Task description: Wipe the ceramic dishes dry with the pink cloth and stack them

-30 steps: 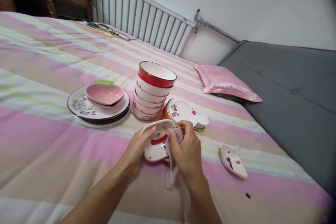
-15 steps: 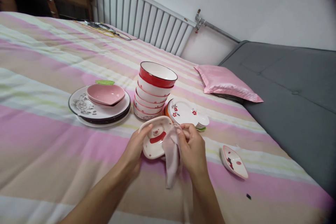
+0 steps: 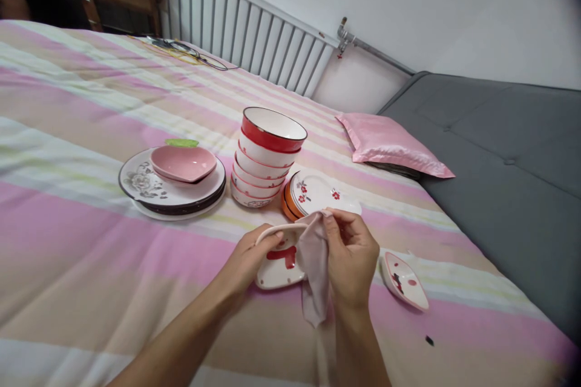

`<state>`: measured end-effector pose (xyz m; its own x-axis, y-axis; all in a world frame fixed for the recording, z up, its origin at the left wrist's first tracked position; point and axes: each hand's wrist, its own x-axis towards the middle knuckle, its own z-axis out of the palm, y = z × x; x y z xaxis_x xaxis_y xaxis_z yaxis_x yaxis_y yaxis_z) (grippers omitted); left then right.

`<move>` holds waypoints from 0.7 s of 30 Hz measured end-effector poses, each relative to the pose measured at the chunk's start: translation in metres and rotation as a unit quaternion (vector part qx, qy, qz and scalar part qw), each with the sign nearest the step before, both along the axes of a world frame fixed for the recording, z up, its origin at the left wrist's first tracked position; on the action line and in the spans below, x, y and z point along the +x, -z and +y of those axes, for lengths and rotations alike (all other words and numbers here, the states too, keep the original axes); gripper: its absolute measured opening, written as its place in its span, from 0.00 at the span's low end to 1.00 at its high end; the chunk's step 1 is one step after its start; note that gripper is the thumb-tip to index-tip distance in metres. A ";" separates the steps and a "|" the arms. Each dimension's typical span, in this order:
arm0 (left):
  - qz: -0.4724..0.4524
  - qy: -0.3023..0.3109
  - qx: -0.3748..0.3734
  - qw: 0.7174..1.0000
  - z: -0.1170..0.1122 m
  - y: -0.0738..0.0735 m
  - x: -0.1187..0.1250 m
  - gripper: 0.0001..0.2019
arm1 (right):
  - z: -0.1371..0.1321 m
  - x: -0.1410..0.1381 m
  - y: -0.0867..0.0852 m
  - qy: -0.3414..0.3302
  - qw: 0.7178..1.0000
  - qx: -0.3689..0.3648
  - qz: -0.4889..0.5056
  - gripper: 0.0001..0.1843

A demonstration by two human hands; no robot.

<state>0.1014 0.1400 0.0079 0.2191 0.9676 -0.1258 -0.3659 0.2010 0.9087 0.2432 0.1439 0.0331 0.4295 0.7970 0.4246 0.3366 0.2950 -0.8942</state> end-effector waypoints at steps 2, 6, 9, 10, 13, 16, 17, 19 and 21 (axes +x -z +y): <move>-0.002 0.011 0.004 1.000 0.000 0.001 0.001 0.16 | 0.001 -0.002 0.002 -0.030 0.999 -0.022 -0.009 0.10; 0.002 -0.008 0.003 1.000 0.000 -0.001 0.001 0.16 | 0.000 -0.004 0.001 -0.134 0.984 -0.069 -0.097 0.12; -0.024 -0.016 -0.019 0.999 0.000 -0.003 0.001 0.17 | 0.000 -0.004 -0.001 -0.176 0.966 -0.073 -0.177 0.13; -0.035 -0.020 -0.027 0.999 0.000 -0.004 0.001 0.18 | 0.000 -0.004 -0.001 -0.185 0.960 -0.068 -0.200 0.13; -0.056 -0.029 -0.052 0.997 0.001 -0.003 0.002 0.19 | 0.001 -0.004 0.001 -0.193 0.944 -0.058 -0.263 0.15; -0.070 -0.028 -0.062 0.995 0.002 -0.001 0.002 0.19 | 0.002 -0.005 0.003 -0.170 0.934 -0.078 -0.306 0.16; -0.075 -0.027 -0.061 0.995 0.002 0.000 0.003 0.19 | 0.001 -0.005 0.004 -0.160 0.930 -0.089 -0.318 0.16; -0.085 -0.026 -0.055 0.994 0.002 0.001 0.003 0.19 | 0.001 -0.005 0.003 -0.139 0.926 -0.109 -0.335 0.16; -0.093 -0.030 -0.053 0.994 0.002 0.002 0.003 0.20 | 0.000 -0.006 0.003 -0.121 0.923 -0.125 -0.342 0.16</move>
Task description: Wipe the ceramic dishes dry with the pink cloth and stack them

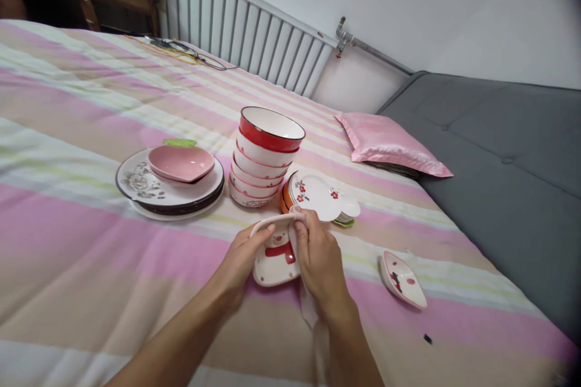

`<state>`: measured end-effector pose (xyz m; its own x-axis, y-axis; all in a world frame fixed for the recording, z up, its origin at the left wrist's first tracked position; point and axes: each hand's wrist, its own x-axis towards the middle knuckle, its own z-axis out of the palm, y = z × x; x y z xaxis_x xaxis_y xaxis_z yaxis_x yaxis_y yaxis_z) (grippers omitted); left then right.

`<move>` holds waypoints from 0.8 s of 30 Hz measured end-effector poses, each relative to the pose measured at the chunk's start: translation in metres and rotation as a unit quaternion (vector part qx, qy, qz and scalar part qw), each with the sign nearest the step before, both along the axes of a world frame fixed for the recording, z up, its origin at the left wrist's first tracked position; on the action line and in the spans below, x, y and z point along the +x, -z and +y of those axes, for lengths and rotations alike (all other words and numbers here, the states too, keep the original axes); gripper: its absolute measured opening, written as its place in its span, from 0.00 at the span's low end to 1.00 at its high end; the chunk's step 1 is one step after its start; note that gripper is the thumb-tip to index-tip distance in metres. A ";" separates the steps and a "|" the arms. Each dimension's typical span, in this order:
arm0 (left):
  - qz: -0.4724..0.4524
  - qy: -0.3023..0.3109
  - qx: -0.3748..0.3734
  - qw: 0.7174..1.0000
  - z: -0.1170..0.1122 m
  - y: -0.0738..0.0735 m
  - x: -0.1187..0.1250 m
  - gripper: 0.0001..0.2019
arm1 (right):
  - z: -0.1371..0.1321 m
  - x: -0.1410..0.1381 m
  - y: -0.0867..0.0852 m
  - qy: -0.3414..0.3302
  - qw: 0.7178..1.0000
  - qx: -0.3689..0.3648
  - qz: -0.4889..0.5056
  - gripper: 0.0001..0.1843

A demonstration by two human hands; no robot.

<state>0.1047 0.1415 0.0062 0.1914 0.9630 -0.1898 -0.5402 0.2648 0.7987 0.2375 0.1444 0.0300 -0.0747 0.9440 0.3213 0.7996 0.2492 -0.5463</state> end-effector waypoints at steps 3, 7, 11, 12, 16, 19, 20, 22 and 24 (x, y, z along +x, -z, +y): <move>-0.016 -0.003 -0.003 1.000 0.000 -0.001 0.001 0.21 | 0.000 -0.001 0.000 0.024 1.000 -0.004 -0.012 0.16; -0.036 -0.021 -0.005 0.999 -0.001 -0.002 0.000 0.20 | 0.000 -0.004 0.002 0.049 0.998 -0.009 -0.044 0.16; -0.061 -0.063 -0.012 0.996 0.000 -0.004 0.000 0.19 | -0.001 -0.006 0.004 0.058 0.997 -0.015 -0.052 0.16; -0.067 -0.078 -0.014 0.995 0.001 -0.005 0.000 0.18 | -0.001 -0.007 0.005 0.060 0.997 -0.017 -0.052 0.16; -0.085 -0.131 -0.023 0.988 0.003 -0.009 0.000 0.15 | -0.002 -0.010 0.004 0.062 0.997 -0.026 -0.047 0.16; -0.102 -0.151 -0.022 0.983 0.004 -0.009 0.000 0.14 | -0.003 -0.012 0.003 0.070 0.997 -0.038 -0.023 0.17; -0.106 -0.155 -0.020 0.982 0.004 -0.009 0.000 0.13 | -0.003 -0.013 0.003 0.075 0.996 -0.043 -0.012 0.18; -0.111 -0.160 -0.015 0.981 0.003 -0.009 0.001 0.13 | -0.003 -0.014 0.002 0.081 0.995 -0.052 0.015 0.19; -0.116 -0.160 -0.010 0.980 0.002 -0.009 0.001 0.14 | -0.004 -0.015 0.002 0.080 0.994 -0.063 0.050 0.20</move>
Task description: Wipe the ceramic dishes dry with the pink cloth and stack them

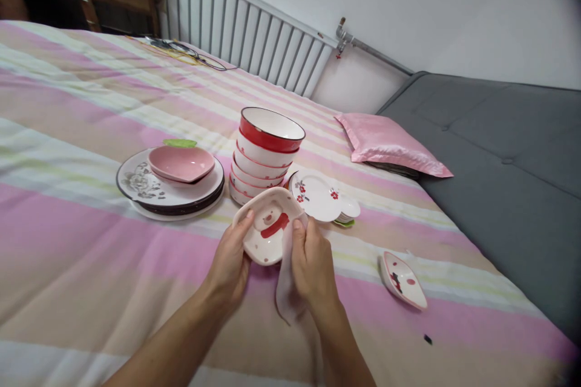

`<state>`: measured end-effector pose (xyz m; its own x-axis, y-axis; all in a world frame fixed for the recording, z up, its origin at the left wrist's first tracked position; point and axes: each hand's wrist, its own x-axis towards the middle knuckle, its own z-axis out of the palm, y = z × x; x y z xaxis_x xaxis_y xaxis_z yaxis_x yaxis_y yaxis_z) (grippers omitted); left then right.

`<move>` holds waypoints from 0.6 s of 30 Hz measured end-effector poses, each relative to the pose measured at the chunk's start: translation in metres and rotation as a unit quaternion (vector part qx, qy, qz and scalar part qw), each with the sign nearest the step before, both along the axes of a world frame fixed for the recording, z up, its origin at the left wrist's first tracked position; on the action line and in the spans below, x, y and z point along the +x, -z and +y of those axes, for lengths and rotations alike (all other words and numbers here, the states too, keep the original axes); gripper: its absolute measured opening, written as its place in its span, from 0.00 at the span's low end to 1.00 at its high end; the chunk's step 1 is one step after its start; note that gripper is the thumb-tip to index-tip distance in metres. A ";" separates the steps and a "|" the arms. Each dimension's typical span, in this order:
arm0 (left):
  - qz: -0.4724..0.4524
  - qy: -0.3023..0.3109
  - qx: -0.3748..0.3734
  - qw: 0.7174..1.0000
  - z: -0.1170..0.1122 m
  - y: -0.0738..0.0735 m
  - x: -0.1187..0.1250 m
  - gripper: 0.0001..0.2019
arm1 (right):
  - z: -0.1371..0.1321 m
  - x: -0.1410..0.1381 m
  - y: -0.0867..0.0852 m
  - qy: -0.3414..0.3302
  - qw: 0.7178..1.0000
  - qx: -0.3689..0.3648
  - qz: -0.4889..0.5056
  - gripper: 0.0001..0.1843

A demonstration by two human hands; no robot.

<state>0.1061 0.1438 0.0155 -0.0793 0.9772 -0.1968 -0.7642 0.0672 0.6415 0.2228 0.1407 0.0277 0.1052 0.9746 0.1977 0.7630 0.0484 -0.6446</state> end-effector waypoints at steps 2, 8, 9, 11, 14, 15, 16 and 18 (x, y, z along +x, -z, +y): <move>-0.006 0.003 0.005 1.000 -0.001 -0.001 0.001 0.14 | 0.000 0.000 0.001 -0.003 0.999 -0.012 0.035 0.21; -0.048 0.012 0.008 0.999 -0.003 -0.004 0.004 0.14 | 0.000 -0.004 0.006 -0.022 0.989 -0.038 0.141 0.23; -0.056 0.013 0.001 0.998 -0.003 -0.004 0.005 0.14 | 0.000 -0.006 0.007 -0.029 0.987 -0.042 0.155 0.23; -0.070 0.017 -0.010 0.997 -0.003 -0.004 0.005 0.14 | -0.001 -0.009 0.008 -0.046 0.982 -0.050 0.174 0.23; -0.082 0.024 -0.020 0.996 -0.004 -0.006 0.005 0.15 | -0.003 -0.013 0.010 -0.069 0.979 -0.055 0.185 0.22; -0.084 0.023 -0.022 0.996 -0.004 -0.006 0.005 0.15 | -0.003 -0.014 0.011 -0.075 0.978 -0.055 0.186 0.21; -0.084 0.021 -0.022 0.996 -0.004 -0.007 0.005 0.16 | -0.004 -0.015 0.012 -0.079 0.978 -0.052 0.186 0.21; -0.081 0.020 -0.019 0.996 -0.004 -0.007 0.005 0.16 | -0.004 -0.015 0.013 -0.082 0.978 -0.046 0.184 0.20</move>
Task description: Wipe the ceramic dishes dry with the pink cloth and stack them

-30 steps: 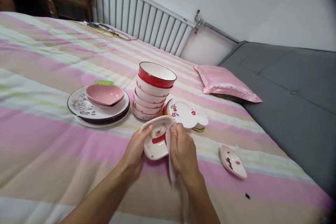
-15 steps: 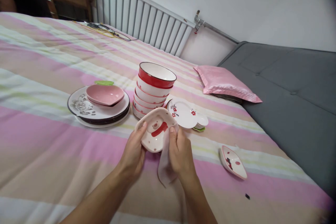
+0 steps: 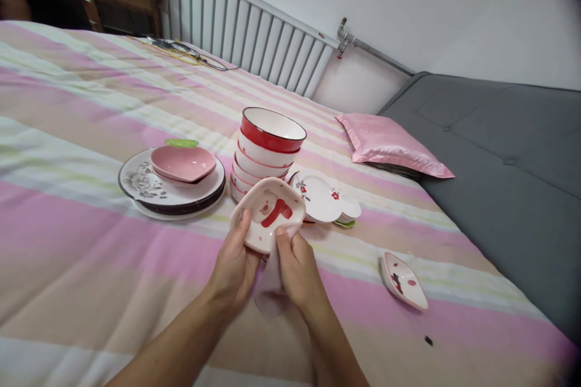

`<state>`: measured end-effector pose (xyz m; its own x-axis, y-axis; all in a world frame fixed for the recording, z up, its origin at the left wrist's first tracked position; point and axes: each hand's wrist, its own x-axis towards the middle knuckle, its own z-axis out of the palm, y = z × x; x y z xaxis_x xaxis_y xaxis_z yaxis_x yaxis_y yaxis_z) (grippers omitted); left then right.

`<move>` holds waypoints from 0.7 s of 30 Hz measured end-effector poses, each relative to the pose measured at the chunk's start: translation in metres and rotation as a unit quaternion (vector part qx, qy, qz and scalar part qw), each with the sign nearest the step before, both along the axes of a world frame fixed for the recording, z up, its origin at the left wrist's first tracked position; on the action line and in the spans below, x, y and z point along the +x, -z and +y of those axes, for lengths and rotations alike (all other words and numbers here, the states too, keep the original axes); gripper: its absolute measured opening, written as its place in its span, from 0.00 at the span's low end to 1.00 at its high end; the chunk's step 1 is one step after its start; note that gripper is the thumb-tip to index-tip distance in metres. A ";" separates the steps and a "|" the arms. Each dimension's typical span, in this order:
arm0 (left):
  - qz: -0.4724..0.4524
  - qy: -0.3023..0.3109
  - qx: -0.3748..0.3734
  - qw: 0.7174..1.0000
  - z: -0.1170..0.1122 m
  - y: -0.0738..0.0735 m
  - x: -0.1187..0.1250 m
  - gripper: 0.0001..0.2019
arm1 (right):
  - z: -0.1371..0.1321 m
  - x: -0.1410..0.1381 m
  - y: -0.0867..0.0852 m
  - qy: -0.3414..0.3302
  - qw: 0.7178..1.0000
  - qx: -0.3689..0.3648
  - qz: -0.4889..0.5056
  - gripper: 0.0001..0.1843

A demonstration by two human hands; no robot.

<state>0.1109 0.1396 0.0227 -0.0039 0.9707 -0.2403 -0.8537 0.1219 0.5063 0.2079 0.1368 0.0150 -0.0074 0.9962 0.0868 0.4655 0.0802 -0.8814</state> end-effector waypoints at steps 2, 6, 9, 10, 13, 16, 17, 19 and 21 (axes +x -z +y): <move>0.007 0.009 0.015 1.000 0.000 0.000 -0.001 0.16 | 0.001 0.002 0.000 -0.001 1.000 0.006 -0.010 0.19; 0.066 0.028 0.065 0.995 -0.001 0.001 -0.006 0.17 | 0.005 0.014 -0.006 0.020 0.997 0.017 -0.078 0.19; 0.167 0.050 0.092 0.980 -0.001 0.003 -0.013 0.15 | 0.007 0.025 -0.013 0.043 0.984 0.035 -0.169 0.17; 0.210 0.058 0.100 0.971 0.000 0.004 -0.015 0.15 | 0.007 0.028 -0.015 0.045 0.977 0.042 -0.202 0.16; 0.315 0.075 0.122 0.938 0.001 0.003 -0.021 0.14 | 0.007 0.035 -0.019 0.046 0.958 0.054 -0.277 0.15; 0.345 0.128 0.131 0.921 0.002 0.000 -0.025 0.16 | 0.006 0.040 -0.021 0.046 0.943 0.075 -0.320 0.13; 0.346 0.153 0.131 0.916 0.002 -0.002 -0.026 0.17 | 0.006 0.041 -0.022 0.041 0.939 0.085 -0.332 0.12; 0.338 0.206 0.132 0.909 0.002 -0.003 -0.027 0.18 | 0.005 0.044 -0.023 0.016 0.931 0.104 -0.349 0.11; 0.333 0.241 0.133 0.902 0.002 -0.002 -0.026 0.19 | 0.005 0.045 -0.024 -0.018 0.927 0.116 -0.356 0.10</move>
<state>0.0844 0.1419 0.0251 0.3762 0.9212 -0.0988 -0.2301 0.1962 0.9532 0.2529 0.1419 0.0390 -0.1786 0.9494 0.2583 0.9158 0.2564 -0.3092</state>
